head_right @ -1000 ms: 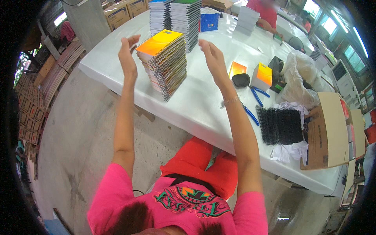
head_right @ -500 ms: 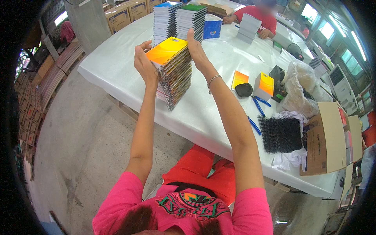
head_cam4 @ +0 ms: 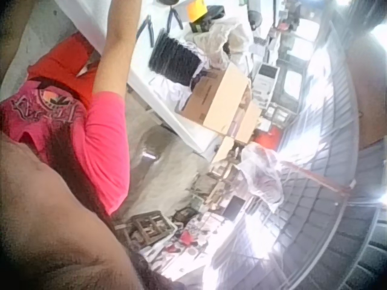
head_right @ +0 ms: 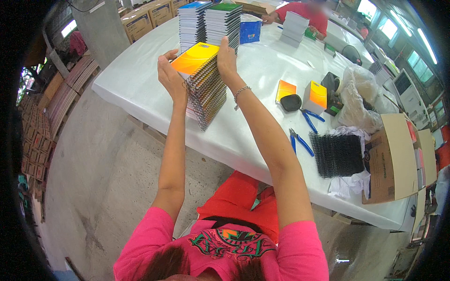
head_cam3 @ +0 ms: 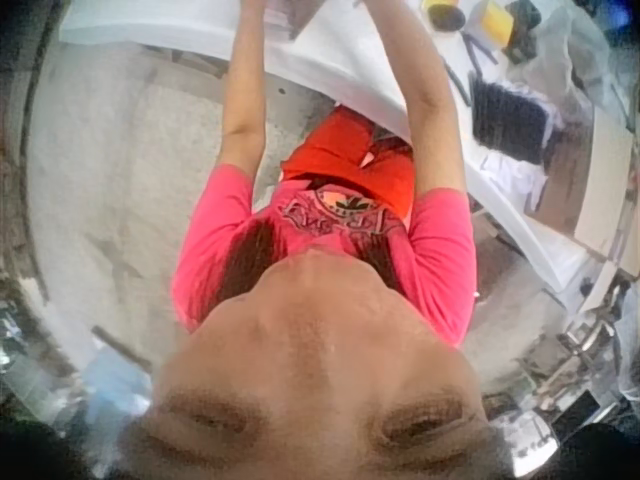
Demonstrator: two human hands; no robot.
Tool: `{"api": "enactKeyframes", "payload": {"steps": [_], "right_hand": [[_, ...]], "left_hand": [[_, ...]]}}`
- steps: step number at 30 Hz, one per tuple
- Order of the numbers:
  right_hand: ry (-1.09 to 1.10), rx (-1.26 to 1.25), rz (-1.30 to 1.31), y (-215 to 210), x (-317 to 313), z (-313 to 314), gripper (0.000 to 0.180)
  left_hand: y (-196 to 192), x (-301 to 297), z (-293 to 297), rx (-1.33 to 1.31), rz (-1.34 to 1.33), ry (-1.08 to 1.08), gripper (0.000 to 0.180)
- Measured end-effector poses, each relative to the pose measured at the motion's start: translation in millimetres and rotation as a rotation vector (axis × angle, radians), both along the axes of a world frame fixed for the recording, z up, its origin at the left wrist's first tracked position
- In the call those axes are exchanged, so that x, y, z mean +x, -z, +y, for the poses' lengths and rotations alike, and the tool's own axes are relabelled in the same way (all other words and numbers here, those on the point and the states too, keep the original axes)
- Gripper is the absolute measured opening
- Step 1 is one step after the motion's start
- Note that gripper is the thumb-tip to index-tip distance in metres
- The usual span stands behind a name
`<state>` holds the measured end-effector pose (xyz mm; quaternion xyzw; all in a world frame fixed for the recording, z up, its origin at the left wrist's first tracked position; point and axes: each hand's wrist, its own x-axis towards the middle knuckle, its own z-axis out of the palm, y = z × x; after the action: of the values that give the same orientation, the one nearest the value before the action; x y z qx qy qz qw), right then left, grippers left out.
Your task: The person repeatedly picks up a yellow spiral notebook, inserts a black plastic coil into the spiral binding, and uses pliers to secure it. Finished notebooks are stacked on the table. The process is repeated for multiple notebooks.
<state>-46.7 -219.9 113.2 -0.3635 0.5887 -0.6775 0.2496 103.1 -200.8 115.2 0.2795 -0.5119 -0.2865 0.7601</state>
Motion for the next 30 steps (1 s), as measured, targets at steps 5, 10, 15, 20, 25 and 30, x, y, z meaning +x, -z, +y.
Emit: {"api": "enactKeyframes", "payload": {"steps": [5,10,15,20,25,30], "right_hand": [[-0.113,-0.043,-0.068,-2.2,-3.7,5.7,0.082],[0.297,-0.440,0.196,-2.0,25.1,52.5,0.062],[0.471,-0.532,0.460,-9.5,47.0,63.5,0.039],[0.515,-0.582,0.430,-16.7,62.3,54.2,0.036],[0.591,-0.532,0.421,-10.6,67.7,49.9,0.040],[0.599,-0.515,0.430,-12.2,69.9,51.0,0.042]], "left_hand": [[-1.3,0.8,0.3,-0.022,-0.043,-0.013,0.054],[3.0,17.6,-0.6,0.175,0.099,0.197,0.070],[4.5,16.3,-3.9,0.061,-0.026,0.264,0.081],[0.8,13.4,2.5,0.051,-0.012,0.310,0.082],[4.8,13.6,4.1,0.065,-0.024,0.308,0.081],[9.5,15.8,1.9,0.037,-0.051,0.282,0.080]]}}
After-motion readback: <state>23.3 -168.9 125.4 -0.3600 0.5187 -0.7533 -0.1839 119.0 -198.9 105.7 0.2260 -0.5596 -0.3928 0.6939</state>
